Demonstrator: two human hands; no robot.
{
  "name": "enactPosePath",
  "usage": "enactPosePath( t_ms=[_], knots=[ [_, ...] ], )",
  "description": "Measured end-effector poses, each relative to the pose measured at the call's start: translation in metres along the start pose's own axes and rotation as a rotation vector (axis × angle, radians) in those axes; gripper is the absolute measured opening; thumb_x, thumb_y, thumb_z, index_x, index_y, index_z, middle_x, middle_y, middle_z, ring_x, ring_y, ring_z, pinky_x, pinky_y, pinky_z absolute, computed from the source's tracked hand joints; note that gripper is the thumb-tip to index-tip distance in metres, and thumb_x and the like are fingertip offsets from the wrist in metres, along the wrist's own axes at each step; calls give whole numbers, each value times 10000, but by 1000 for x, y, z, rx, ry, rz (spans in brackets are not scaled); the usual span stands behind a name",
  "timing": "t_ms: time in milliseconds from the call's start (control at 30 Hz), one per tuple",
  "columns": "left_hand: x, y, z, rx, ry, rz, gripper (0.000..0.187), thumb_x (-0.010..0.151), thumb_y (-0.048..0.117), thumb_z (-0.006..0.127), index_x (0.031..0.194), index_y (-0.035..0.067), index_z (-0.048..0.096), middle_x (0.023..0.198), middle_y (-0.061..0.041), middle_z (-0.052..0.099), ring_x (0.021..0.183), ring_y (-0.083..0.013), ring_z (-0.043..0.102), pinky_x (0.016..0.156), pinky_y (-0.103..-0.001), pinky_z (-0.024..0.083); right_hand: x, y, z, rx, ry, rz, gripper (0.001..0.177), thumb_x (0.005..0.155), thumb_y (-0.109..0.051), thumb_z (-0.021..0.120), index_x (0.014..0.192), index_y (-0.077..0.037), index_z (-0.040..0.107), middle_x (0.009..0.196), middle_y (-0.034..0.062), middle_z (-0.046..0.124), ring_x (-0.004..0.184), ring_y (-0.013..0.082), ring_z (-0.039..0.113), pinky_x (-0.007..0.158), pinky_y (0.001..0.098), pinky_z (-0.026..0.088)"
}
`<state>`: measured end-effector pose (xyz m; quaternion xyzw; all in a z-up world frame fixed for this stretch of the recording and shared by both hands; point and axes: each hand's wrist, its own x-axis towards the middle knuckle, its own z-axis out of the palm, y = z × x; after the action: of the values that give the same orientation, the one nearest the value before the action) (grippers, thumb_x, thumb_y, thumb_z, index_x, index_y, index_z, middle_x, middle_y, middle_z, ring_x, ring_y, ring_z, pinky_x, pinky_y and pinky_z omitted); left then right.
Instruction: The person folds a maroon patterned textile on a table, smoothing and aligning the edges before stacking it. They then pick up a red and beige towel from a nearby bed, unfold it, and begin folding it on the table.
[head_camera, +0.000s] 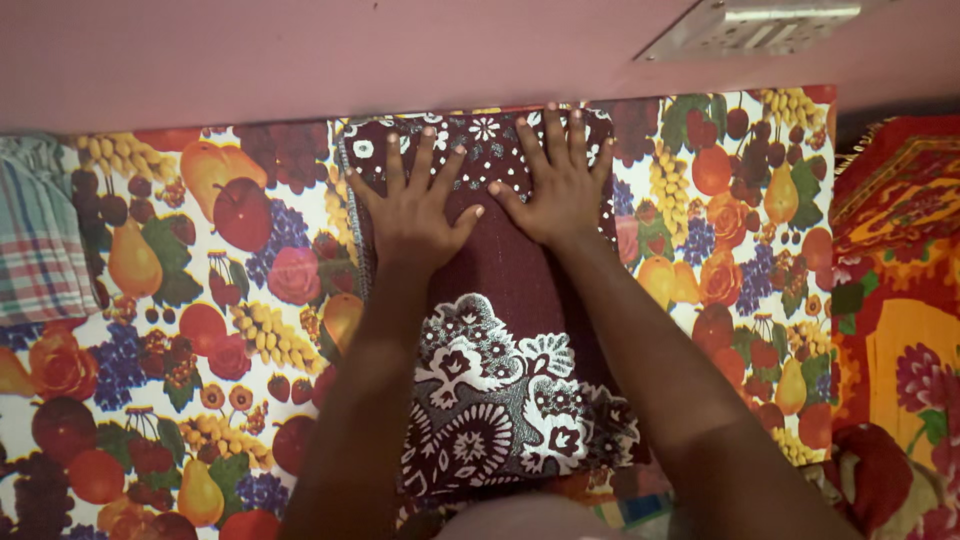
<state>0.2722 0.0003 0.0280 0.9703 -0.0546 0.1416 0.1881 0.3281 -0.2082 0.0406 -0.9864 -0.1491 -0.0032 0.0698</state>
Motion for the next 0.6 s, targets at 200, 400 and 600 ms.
enactPosePath(
  t_ms=[200,400,600],
  knots=[
    [-4,0,6,6,34,9,761,818,599,781,1476,255,614,1619,-99,443,1523,-417,314,1075,-878,86,4,-2,0,32,-60,68,968,885,-794,540,1635,-225,316,1714,133,211,1593,357,110,1187,743,18],
    [2,3,-2,8,18,4,758,805,598,784,1461,254,622,1609,-107,454,1523,-423,316,1073,-873,92,8,0,-6,57,-130,110,1001,886,-782,535,1626,-169,257,1703,194,134,1573,372,58,1170,723,6],
    [0,6,-4,42,-16,-11,774,778,597,785,1458,261,627,1609,-100,460,1513,-414,318,1062,-874,117,-10,11,-4,70,-105,134,1047,928,-769,525,1658,-90,204,1720,233,76,1604,388,41,1221,697,21]
  ],
)
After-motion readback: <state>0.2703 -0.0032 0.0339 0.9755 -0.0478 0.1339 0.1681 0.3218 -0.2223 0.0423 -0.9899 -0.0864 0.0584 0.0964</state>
